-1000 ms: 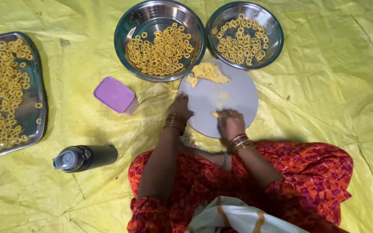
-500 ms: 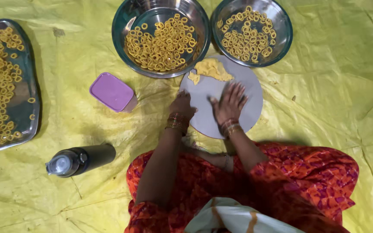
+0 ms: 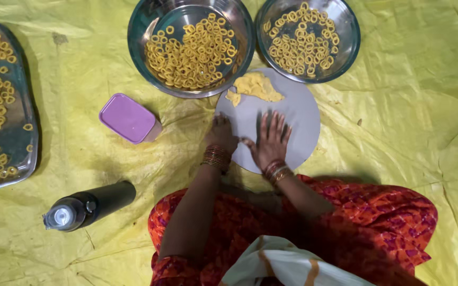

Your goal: The person sits on a yellow tarp and rolls small pieces of yellow dough into thin ropes on a grey board. They then join the ends to form rings and place them into metal bowls. The process is repeated continuously.

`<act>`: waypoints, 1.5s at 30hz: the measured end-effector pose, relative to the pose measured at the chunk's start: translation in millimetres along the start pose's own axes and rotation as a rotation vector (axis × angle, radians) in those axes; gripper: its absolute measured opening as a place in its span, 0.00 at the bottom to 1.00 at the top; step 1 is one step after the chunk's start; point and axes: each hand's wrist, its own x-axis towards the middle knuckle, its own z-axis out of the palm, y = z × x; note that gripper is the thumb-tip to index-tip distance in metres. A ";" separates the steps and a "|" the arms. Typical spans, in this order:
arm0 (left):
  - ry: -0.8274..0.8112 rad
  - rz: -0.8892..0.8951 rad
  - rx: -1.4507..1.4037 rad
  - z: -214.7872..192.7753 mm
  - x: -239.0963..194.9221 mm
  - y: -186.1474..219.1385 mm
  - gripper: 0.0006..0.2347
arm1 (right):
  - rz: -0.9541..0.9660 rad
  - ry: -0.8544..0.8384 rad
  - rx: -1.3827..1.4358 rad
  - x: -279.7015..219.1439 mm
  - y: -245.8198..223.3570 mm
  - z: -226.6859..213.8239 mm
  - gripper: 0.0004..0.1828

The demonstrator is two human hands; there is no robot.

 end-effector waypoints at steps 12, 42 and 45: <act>-0.024 0.001 -0.078 5.6 -0.5 -8.4 0.33 | 0.056 -0.026 -0.089 34.7 0.1 -21.1 0.57; -0.004 -0.015 -0.055 18.3 15.0 -12.5 0.26 | 0.142 0.196 -0.020 99.6 15.5 -31.1 0.54; 0.011 -0.026 -0.048 18.9 13.8 -10.6 0.25 | 0.144 -0.091 -0.087 41.1 -13.4 -12.7 0.54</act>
